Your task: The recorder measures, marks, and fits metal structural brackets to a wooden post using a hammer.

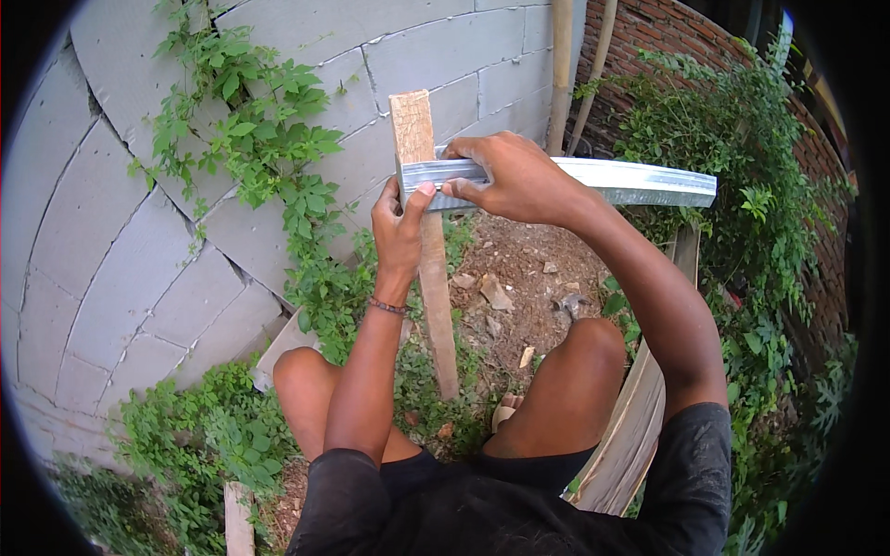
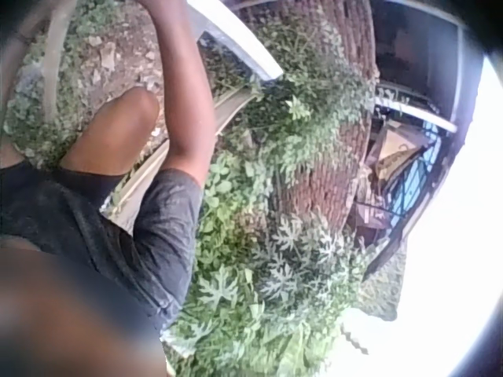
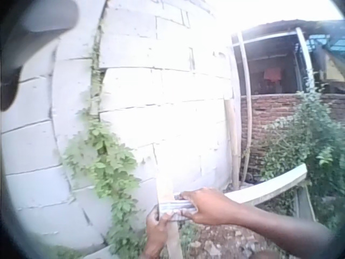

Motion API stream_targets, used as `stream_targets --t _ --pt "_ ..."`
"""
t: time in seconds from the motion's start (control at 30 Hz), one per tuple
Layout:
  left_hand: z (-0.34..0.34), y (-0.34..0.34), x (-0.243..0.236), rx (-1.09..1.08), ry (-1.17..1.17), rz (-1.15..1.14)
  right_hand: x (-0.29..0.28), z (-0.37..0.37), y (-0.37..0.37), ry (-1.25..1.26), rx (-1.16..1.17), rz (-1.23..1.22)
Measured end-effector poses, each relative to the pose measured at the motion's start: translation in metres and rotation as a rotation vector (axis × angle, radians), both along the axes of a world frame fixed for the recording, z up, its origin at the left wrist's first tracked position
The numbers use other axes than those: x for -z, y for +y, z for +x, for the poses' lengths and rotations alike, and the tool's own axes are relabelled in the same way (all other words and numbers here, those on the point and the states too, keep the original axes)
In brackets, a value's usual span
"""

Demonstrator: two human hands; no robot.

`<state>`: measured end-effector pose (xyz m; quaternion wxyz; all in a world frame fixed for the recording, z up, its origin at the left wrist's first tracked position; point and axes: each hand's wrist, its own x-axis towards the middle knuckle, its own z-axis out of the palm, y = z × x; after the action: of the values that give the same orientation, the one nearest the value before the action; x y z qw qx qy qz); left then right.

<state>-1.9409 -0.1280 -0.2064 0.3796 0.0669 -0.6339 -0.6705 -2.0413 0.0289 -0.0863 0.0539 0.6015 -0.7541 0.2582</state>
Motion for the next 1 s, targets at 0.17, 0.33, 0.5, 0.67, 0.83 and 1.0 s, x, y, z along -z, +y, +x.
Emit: stream_targets --t 0.17,0.33,0.5,0.67,0.83,1.0 --pt "-0.004 0.004 0.005 -0.052 0.040 0.028 -0.010 -0.006 -0.007 -0.134 -0.053 -0.063" --pt "-0.007 0.002 0.009 -0.049 0.082 -0.013 -0.011 -0.003 -0.007 -0.138 -0.030 -0.071" --pt "-0.007 0.001 0.009 -0.081 0.125 -0.089 -0.013 -0.002 -0.006 -0.188 -0.036 -0.061" --pt "-0.001 0.006 0.002 0.006 0.084 -0.026 -0.015 0.003 -0.003 -0.158 -0.023 -0.046" --pt "0.000 0.010 0.000 -0.018 0.068 -0.055 -0.007 0.001 0.000 -0.165 -0.050 -0.062" --pt "0.000 0.017 -0.004 -0.072 0.096 -0.078 -0.008 0.001 0.001 -0.175 -0.068 -0.064"
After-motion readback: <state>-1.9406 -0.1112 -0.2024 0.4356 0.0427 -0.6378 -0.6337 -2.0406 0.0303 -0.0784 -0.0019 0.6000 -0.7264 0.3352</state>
